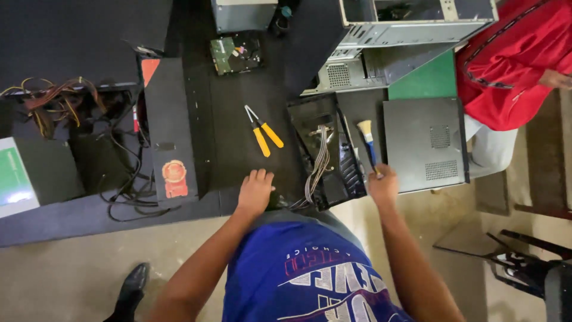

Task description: Cleaning and inspecting a computer front panel and its associated cables using a brush and a screwdriver on a repair bench.

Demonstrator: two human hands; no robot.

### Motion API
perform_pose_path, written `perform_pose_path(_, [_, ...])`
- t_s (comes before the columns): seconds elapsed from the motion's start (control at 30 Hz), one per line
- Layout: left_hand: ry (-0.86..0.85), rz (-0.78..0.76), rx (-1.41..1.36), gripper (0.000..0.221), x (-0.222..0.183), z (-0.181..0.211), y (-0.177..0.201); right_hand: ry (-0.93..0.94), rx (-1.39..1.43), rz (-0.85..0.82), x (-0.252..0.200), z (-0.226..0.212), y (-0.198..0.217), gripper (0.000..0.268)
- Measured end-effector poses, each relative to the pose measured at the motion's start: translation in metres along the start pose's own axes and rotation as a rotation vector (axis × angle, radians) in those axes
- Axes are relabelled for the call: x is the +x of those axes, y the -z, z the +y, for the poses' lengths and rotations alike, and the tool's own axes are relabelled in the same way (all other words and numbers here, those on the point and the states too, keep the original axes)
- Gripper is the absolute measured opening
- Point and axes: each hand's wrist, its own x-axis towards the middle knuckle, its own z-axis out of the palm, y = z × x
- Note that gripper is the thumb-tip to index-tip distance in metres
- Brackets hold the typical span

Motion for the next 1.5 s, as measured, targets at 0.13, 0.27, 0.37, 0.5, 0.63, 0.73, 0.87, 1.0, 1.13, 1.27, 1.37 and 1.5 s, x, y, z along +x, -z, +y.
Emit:
perform_pose_path(0.13, [0.036,0.264,0.135,0.018,-0.002,-0.006,-0.004,-0.052,-0.147,-0.198,0.053,0.058,-0.023,0.043])
perform_pose_path(0.27, [0.328,0.128,-0.481,0.025,-0.011,-0.011,0.041,-0.072,-0.361,-0.34,0.066,0.055,-0.029,0.061])
perform_pose_path(0.37, [0.522,0.162,-1.185,0.029,-0.023,-0.001,0.092,-0.083,-0.442,-0.356,0.068,0.04,-0.027,0.064])
perform_pose_path(0.5, [0.52,0.266,-1.744,0.022,-0.048,0.025,0.167,-0.146,-0.512,-0.397,0.067,0.007,-0.011,0.053])
perform_pose_path(0.63, [0.417,0.301,-1.747,0.023,-0.061,0.035,0.193,-0.137,-0.513,-0.374,0.079,0.025,-0.005,0.048])
perform_pose_path(0.73, [0.311,0.318,-1.747,0.041,-0.061,0.037,0.179,0.055,-0.388,-0.298,0.077,0.034,0.011,0.042])
perform_pose_path(0.87, [0.261,0.353,-1.792,0.043,-0.064,0.039,0.168,0.022,0.182,-0.125,0.036,-0.015,0.064,0.023])
perform_pose_path(1.0, [0.29,0.234,-1.706,0.04,-0.071,0.045,0.189,-0.483,0.643,-0.105,0.022,-0.077,0.108,0.02])
perform_pose_path(1.13, [0.25,0.177,-1.715,0.041,-0.069,0.051,0.193,-0.574,0.83,0.175,0.042,-0.092,0.11,0.022])
perform_pose_path(1.27, [0.281,0.162,-1.614,0.033,-0.071,0.06,0.2,-0.47,0.721,0.253,0.076,-0.077,0.088,0.013])
perform_pose_path(1.37, [0.288,0.152,-1.599,0.028,-0.065,0.065,0.201,-0.521,0.753,0.228,0.055,-0.128,0.121,0.013])
perform_pose_path(1.5, [0.374,0.106,-1.486,0.037,-0.062,0.068,0.195,0.019,0.818,0.26,0.021,-0.135,0.147,0.036])
